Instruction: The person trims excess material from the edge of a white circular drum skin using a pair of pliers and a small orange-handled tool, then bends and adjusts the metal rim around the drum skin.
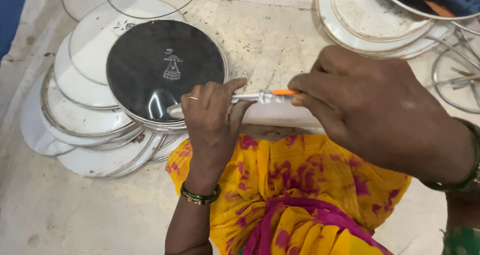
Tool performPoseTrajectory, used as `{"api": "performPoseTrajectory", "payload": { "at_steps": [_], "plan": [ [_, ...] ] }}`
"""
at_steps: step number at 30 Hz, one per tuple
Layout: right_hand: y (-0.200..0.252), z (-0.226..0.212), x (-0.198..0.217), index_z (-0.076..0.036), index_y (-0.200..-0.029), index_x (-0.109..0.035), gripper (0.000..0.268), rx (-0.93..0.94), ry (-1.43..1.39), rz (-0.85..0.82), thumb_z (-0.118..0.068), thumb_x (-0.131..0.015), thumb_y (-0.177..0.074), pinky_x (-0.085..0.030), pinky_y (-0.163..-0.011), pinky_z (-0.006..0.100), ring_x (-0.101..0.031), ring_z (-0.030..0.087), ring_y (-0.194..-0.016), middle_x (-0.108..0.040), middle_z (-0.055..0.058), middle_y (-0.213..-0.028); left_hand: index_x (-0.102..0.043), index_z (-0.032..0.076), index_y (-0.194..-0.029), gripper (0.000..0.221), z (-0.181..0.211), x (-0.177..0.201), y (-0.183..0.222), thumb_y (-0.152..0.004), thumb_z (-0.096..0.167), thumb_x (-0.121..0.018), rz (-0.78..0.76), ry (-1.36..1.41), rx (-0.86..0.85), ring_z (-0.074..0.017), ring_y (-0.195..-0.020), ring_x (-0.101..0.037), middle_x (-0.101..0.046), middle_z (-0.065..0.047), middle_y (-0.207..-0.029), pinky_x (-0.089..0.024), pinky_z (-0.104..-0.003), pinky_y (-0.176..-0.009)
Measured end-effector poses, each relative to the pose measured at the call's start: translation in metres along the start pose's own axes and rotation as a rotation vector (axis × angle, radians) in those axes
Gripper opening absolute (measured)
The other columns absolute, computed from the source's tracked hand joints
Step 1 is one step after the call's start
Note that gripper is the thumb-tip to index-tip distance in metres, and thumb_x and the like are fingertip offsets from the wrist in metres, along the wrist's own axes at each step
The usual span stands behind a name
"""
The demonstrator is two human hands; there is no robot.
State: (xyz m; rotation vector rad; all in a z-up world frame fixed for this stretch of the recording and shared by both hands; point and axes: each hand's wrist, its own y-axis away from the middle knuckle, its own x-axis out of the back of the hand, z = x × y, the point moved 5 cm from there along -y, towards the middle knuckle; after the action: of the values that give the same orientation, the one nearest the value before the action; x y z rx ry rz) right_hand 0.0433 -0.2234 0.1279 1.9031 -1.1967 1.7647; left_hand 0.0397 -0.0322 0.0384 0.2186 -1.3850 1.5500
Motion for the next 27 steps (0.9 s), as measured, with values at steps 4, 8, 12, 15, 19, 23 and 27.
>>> {"api": "performPoseTrajectory", "payload": {
  "at_steps": [4,8,12,15,19,23,27],
  "plan": [
    [-0.008,-0.005,0.000,-0.003,-0.107,-0.072,0.020,0.001,0.037,0.028,-0.019,-0.071,-0.094,-0.048,-0.053,0.040,-0.059,0.027,-0.061,-0.057,0.011,-0.085,-0.070,0.012,-0.120,0.034,0.001,-0.009,-0.005,-0.089,0.021,-0.083,0.059,-0.072,0.060,-0.0218,-0.090,-0.058,-0.062,-0.002,-0.095,-0.037,-0.041,-0.082],
    [-0.010,-0.007,-0.006,-0.003,-0.109,-0.073,0.023,-0.017,0.063,0.119,-0.018,-0.074,-0.092,-0.049,-0.053,0.038,-0.059,0.026,-0.061,-0.057,0.012,-0.085,-0.069,0.013,-0.118,0.032,-0.002,-0.013,-0.010,-0.090,0.020,-0.084,0.123,-0.088,0.082,-0.0201,-0.091,-0.060,-0.067,0.000,-0.101,-0.037,-0.041,-0.082],
    [-0.008,-0.004,-0.017,-0.005,-0.106,-0.075,0.016,-0.078,0.014,0.256,-0.015,-0.079,-0.095,-0.047,-0.055,0.036,-0.060,0.021,-0.062,-0.061,0.010,-0.085,-0.070,0.012,-0.118,0.033,-0.006,-0.015,-0.012,-0.090,0.020,-0.085,0.144,-0.068,0.091,-0.0195,-0.087,-0.059,-0.066,0.000,-0.096,-0.037,-0.040,-0.079],
    [-0.003,-0.001,-0.028,-0.004,-0.109,-0.075,0.015,-0.100,-0.069,0.359,-0.012,-0.080,-0.097,-0.047,-0.057,0.033,-0.061,0.019,-0.064,-0.064,0.009,-0.088,-0.070,0.013,-0.119,0.033,-0.011,-0.015,-0.014,-0.090,0.019,-0.085,0.160,-0.050,0.094,-0.0186,-0.086,-0.059,-0.066,0.001,-0.095,-0.037,-0.039,-0.080],
    [0.002,0.006,-0.051,-0.004,-0.114,-0.076,0.018,-0.143,-0.179,0.458,-0.010,-0.080,-0.098,-0.049,-0.058,0.030,-0.064,0.015,-0.067,-0.067,0.009,-0.094,-0.070,0.013,-0.123,0.036,-0.018,-0.015,-0.015,-0.090,0.020,-0.086,0.155,-0.041,0.100,-0.0178,-0.085,-0.059,-0.064,0.001,-0.093,-0.038,-0.038,-0.080],
    [0.000,0.015,-0.079,-0.001,-0.117,-0.073,0.019,-0.121,-0.277,0.543,-0.005,-0.079,-0.099,-0.053,-0.060,0.026,-0.067,0.012,-0.071,-0.069,0.011,-0.101,-0.066,0.011,-0.132,0.050,-0.023,-0.014,-0.017,-0.090,0.027,-0.087,0.179,-0.044,0.107,-0.0170,-0.085,-0.059,-0.066,0.001,-0.097,-0.038,-0.037,-0.081],
    [-0.007,0.020,-0.111,-0.001,-0.121,-0.070,0.020,-0.120,-0.398,0.623,-0.002,-0.075,-0.102,-0.056,-0.065,0.025,-0.069,0.012,-0.080,-0.066,0.010,-0.106,-0.061,0.007,-0.139,0.060,-0.029,-0.013,-0.019,-0.090,0.029,-0.088,0.181,-0.015,0.174,-0.0155,-0.081,-0.056,-0.070,-0.001,-0.105,-0.037,-0.036,-0.080]
  ]
}}
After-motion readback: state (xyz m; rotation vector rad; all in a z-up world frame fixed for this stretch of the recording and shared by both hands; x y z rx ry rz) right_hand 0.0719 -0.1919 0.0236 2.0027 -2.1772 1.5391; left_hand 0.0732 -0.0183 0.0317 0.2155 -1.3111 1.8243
